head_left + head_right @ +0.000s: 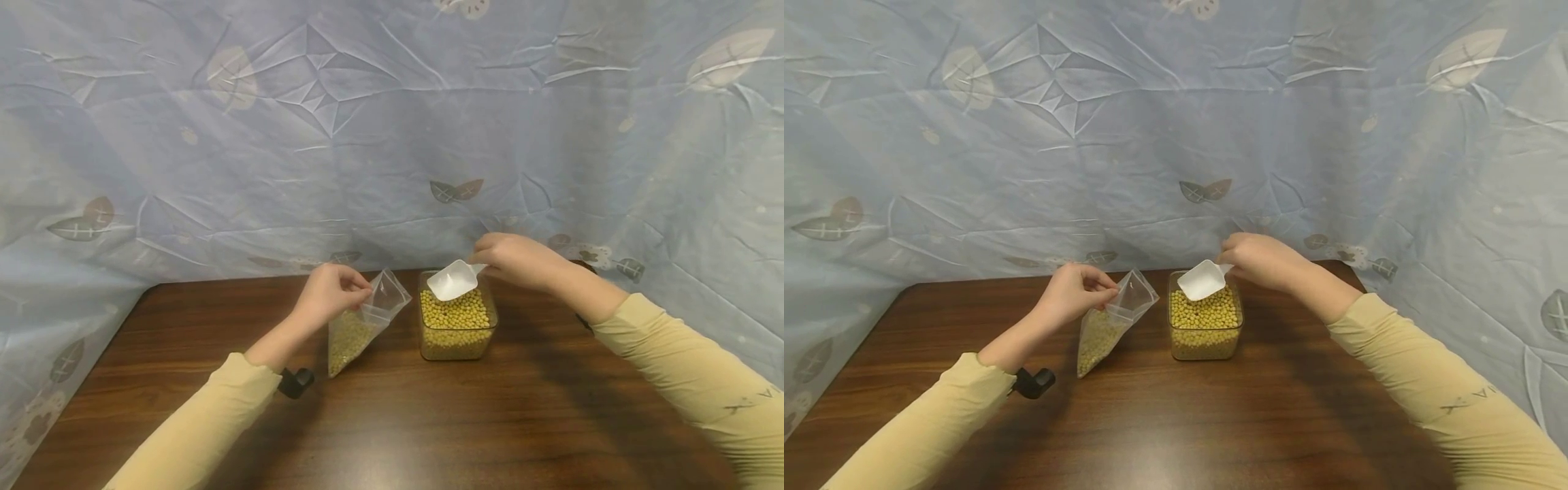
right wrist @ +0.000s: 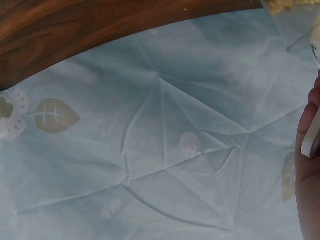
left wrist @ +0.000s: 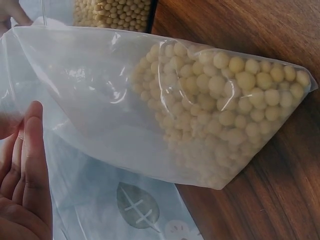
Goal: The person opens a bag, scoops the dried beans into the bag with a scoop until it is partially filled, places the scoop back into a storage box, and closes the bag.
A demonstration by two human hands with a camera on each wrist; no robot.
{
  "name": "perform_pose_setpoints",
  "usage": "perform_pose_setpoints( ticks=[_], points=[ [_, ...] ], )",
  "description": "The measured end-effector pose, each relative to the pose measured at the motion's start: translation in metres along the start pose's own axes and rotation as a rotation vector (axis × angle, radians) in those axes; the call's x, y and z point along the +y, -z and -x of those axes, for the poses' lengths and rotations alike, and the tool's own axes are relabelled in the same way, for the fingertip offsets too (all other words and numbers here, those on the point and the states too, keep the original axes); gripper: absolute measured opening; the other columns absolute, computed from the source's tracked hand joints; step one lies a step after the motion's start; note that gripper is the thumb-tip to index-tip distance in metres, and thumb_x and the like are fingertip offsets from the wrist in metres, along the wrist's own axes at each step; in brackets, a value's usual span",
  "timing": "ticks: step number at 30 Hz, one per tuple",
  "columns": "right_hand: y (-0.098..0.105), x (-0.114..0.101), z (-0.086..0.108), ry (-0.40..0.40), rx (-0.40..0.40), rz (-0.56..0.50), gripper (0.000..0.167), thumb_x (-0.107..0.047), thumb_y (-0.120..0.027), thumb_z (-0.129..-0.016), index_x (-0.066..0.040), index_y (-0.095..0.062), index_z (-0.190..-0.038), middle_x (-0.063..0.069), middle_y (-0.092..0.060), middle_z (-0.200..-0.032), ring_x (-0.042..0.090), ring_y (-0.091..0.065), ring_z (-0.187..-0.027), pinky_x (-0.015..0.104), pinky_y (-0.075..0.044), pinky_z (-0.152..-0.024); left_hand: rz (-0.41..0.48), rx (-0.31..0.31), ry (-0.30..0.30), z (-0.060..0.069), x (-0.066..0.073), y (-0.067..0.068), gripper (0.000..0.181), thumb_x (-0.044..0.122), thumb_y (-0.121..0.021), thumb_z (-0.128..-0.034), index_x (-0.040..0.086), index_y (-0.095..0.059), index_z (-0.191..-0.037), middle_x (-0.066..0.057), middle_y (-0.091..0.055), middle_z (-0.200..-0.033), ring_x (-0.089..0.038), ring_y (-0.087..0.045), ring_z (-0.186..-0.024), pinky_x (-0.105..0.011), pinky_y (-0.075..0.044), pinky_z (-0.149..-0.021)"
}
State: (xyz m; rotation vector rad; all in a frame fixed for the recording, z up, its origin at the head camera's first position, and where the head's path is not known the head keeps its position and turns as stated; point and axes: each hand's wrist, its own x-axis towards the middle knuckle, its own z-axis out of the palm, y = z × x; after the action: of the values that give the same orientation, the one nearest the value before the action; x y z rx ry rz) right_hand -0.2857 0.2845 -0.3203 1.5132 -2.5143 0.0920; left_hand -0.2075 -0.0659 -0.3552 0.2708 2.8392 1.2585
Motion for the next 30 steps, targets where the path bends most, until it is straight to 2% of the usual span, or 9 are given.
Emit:
perform_pose_setpoints(
  ticks=[6,12,17,25,28,30],
  points=[
    [-0.006,0.000,-0.002,0.027,-0.060,0.025,0.022,-0.005,-0.086,-0.082,-0.007,-0.082,-0.104,0.007,-0.074,-0.101,0.025,-0.071,-0.099,0.039,-0.062,-0.088,0.006,-0.003,-0.003,0.002,0.001,0.000,0.010,0.013,-0.078,-0.0952,0.005,-0.082,-0.099,-0.011,-0.083,-0.089,-0.015,-0.076,-0.068,-0.025,-0.054,-0.060],
    [-0.008,0.002,-0.010,0.064,-0.117,0.028,0.025,-0.001,-0.087,-0.079,-0.008,-0.083,-0.102,0.007,-0.077,-0.100,0.025,-0.073,-0.097,0.038,-0.063,-0.087,0.013,-0.004,0.002,0.002,0.001,0.000,0.011,0.013,-0.078,-0.0950,0.004,-0.082,-0.099,-0.012,-0.083,-0.090,-0.015,-0.076,-0.068,-0.024,-0.054,-0.060],
    [-0.012,0.000,-0.018,0.111,-0.152,0.020,0.020,-0.002,-0.087,-0.078,-0.011,-0.083,-0.095,0.002,-0.074,-0.089,0.021,-0.070,-0.087,0.035,-0.061,-0.078,0.018,-0.007,0.004,0.002,0.001,-0.002,0.011,0.013,-0.078,-0.0956,0.004,-0.082,-0.099,-0.012,-0.083,-0.091,-0.016,-0.077,-0.069,-0.024,-0.054,-0.059],
    [-0.020,-0.011,-0.032,0.206,-0.205,0.049,0.019,-0.005,-0.087,-0.073,-0.013,-0.081,-0.090,0.000,-0.073,-0.087,0.021,-0.069,-0.085,0.033,-0.060,-0.078,0.007,-0.005,-0.007,0.003,0.001,-0.001,0.011,0.013,-0.078,-0.0953,0.004,-0.082,-0.100,-0.013,-0.083,-0.092,-0.016,-0.077,-0.069,-0.025,-0.055,-0.060],
    [-0.025,-0.013,-0.035,0.243,-0.243,0.018,0.017,-0.007,-0.087,-0.074,-0.012,-0.081,-0.089,0.001,-0.073,-0.087,0.021,-0.069,-0.084,0.033,-0.059,-0.078,0.010,-0.008,-0.009,0.002,0.000,-0.002,0.011,0.013,-0.078,-0.0955,0.004,-0.082,-0.100,-0.013,-0.083,-0.093,-0.017,-0.077,-0.070,-0.024,-0.055,-0.060],
    [-0.028,-0.014,-0.036,0.240,-0.264,-0.029,0.017,-0.006,-0.086,-0.076,-0.009,-0.082,-0.092,0.003,-0.075,-0.089,0.022,-0.071,-0.085,0.033,-0.060,-0.079,0.017,-0.010,-0.008,0.002,0.000,-0.003,0.011,0.013,-0.078,-0.0954,0.004,-0.082,-0.100,-0.013,-0.083,-0.093,-0.017,-0.078,-0.070,-0.024,-0.056,-0.061]
  ],
)
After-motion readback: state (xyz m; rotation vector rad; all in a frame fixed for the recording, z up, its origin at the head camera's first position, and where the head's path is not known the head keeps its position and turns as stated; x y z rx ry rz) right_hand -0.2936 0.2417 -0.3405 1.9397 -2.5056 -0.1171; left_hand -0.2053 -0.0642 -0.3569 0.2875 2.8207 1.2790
